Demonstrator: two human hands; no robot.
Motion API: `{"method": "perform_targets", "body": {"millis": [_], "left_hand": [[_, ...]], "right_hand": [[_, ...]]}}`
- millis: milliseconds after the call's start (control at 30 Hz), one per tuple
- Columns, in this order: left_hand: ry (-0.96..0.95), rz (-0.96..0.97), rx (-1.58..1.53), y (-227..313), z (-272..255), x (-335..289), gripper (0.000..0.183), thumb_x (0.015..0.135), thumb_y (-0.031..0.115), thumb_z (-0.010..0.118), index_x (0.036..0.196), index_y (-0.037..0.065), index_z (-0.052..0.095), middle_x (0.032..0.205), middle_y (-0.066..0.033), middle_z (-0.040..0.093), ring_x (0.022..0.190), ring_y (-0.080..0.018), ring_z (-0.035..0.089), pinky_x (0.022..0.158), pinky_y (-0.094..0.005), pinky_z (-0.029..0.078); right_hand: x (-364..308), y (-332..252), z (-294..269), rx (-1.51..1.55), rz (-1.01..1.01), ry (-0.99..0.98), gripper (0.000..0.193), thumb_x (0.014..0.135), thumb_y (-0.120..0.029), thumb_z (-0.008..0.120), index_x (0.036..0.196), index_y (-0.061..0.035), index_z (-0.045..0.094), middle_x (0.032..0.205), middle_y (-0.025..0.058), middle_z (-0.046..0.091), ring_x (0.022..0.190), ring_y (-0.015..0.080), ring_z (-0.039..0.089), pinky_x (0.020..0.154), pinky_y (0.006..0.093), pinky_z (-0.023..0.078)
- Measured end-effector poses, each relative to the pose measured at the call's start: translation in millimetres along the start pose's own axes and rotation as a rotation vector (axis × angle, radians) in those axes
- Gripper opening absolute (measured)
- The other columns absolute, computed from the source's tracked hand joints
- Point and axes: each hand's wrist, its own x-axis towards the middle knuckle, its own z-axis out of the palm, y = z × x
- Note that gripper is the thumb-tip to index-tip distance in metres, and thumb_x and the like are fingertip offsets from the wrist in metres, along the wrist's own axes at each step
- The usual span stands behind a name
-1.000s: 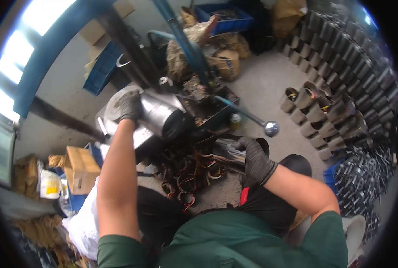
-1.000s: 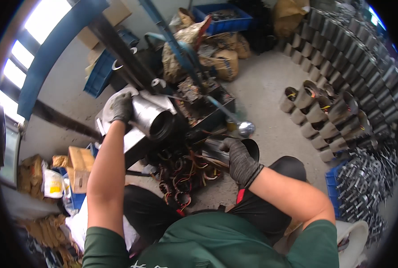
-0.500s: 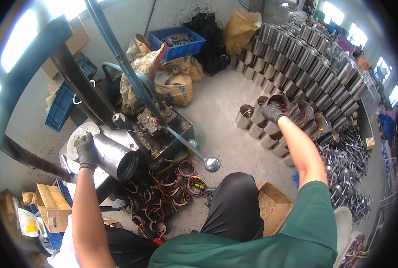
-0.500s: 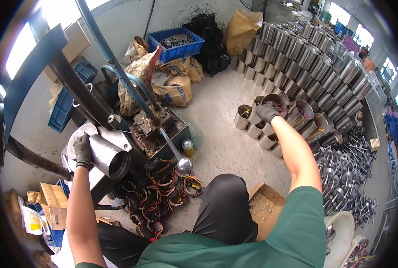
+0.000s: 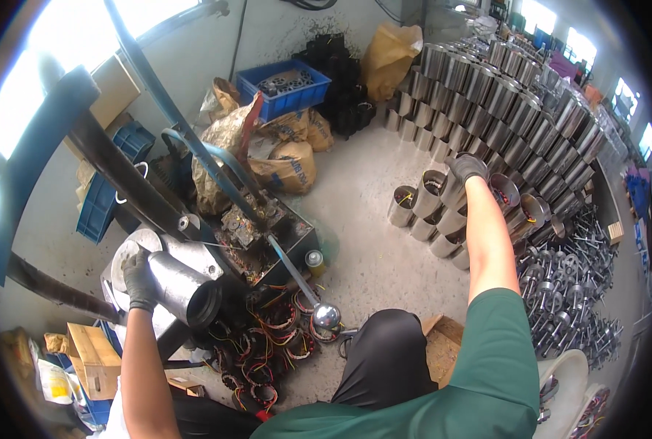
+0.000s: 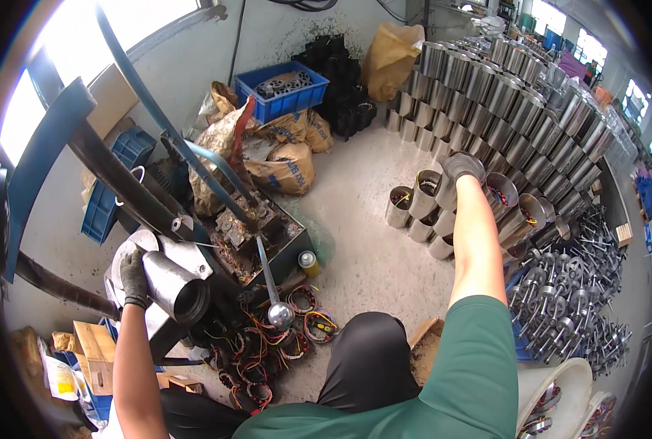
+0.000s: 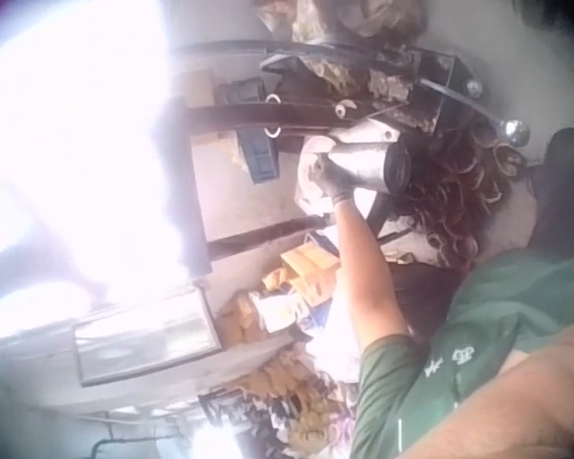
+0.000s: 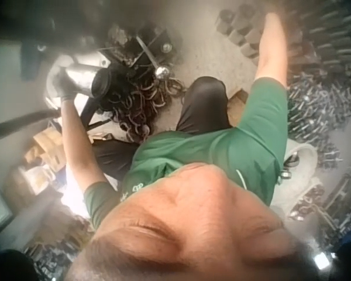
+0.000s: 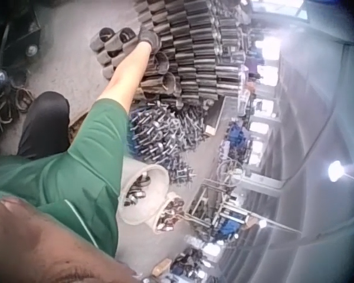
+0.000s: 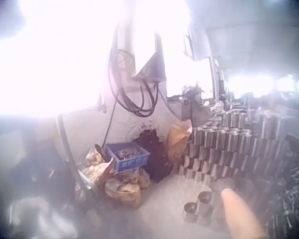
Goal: The person fits a stator into a metal housing using a hydraulic press. They place the housing into the press, position the stator inside the housing, and operate the press lever to seat the stator.
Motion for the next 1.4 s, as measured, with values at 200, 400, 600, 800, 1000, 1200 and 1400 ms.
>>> {"method": "perform_targets", "body": {"millis": [200, 400, 600, 800, 1000, 1200, 1400], "left_hand": [[0.021, 0.254, 0.357, -48.2, 1.6, 15.9, 0.037, 0.103, 0.028, 0.051, 0.118, -0.001, 0.069, 0.121, -0.0208, 0.068, 0.114, -0.0378, 0.061, 0.104, -0.0419, 0.044], [0.046, 0.306, 0.58, -52.9, 7.6, 8.4, 0.03, 0.092, 0.005, 0.054, 0.117, 0.014, 0.069, 0.117, -0.0182, 0.07, 0.117, -0.0392, 0.061, 0.11, -0.0471, 0.042], [0.002, 0.329, 0.656, -24.3, 9.0, -0.7, 0.032, 0.085, 0.008, 0.053, 0.116, 0.008, 0.062, 0.11, -0.0153, 0.065, 0.11, -0.0304, 0.06, 0.098, -0.0459, 0.049], [0.329, 0.029, -0.553, -21.9, -2.2, -29.7, 0.026, 0.091, 0.01, 0.068, 0.116, 0.001, 0.066, 0.106, -0.0186, 0.071, 0.101, -0.0334, 0.069, 0.094, -0.0393, 0.053], [0.431, -0.299, -0.557, -21.9, -7.2, -107.5, 0.053, 0.084, 0.008, 0.076, 0.132, -0.001, 0.056, 0.118, -0.0165, 0.06, 0.104, -0.03, 0.064, 0.095, -0.0367, 0.054], [-0.156, -0.853, -1.569, -20.5, -2.6, -110.9, 0.044, 0.09, 0.027, 0.069, 0.123, -0.003, 0.063, 0.104, -0.0178, 0.07, 0.087, -0.0301, 0.07, 0.078, -0.043, 0.06], [-0.254, -0.929, -1.487, -24.9, -0.4, -96.6, 0.076, 0.084, 0.042, 0.077, 0.133, -0.011, 0.055, 0.115, -0.0238, 0.07, 0.093, -0.0327, 0.073, 0.081, -0.0448, 0.061]], "right_hand": [[-8.8, 9.9, 9.1, -0.004, -0.168, 0.396, 0.052, 0.091, -0.044, 0.061, 0.132, -0.0126, 0.064, 0.131, 0.0138, 0.067, 0.122, 0.0319, 0.065, 0.095, 0.0488, 0.056], [-56.2, -13.8, 40.7, 0.076, -1.043, 0.831, 0.027, 0.087, -0.019, 0.065, 0.112, -0.0091, 0.065, 0.106, 0.0194, 0.065, 0.101, 0.0353, 0.065, 0.099, 0.0493, 0.05], [-279.4, -108.8, 26.7, -0.052, -1.27, -0.511, 0.036, 0.088, -0.033, 0.072, 0.116, -0.01, 0.074, 0.106, 0.0182, 0.074, 0.098, 0.0323, 0.07, 0.094, 0.0408, 0.053], [-451.4, -224.2, 28.4, 0.853, -1.111, -1.277, 0.057, 0.092, -0.032, 0.071, 0.139, -0.0012, 0.058, 0.132, 0.0134, 0.066, 0.12, 0.0238, 0.063, 0.107, 0.0385, 0.048], [-530.9, -311.6, 65.4, 1.683, -0.225, -1.505, 0.057, 0.094, -0.027, 0.065, 0.142, -0.0002, 0.05, 0.131, 0.0145, 0.064, 0.121, 0.0317, 0.061, 0.109, 0.0418, 0.049], [-552.8, -348.7, 63.2, 1.777, -0.125, -1.522, 0.069, 0.097, -0.037, 0.06, 0.149, 0.002, 0.037, 0.142, 0.0245, 0.053, 0.129, 0.0404, 0.057, 0.107, 0.0533, 0.052], [-575.6, -351.9, 50.8, 1.776, -0.116, -1.506, 0.057, 0.097, -0.03, 0.063, 0.142, 0.0015, 0.047, 0.136, 0.021, 0.058, 0.122, 0.0344, 0.061, 0.106, 0.0467, 0.052]]}}
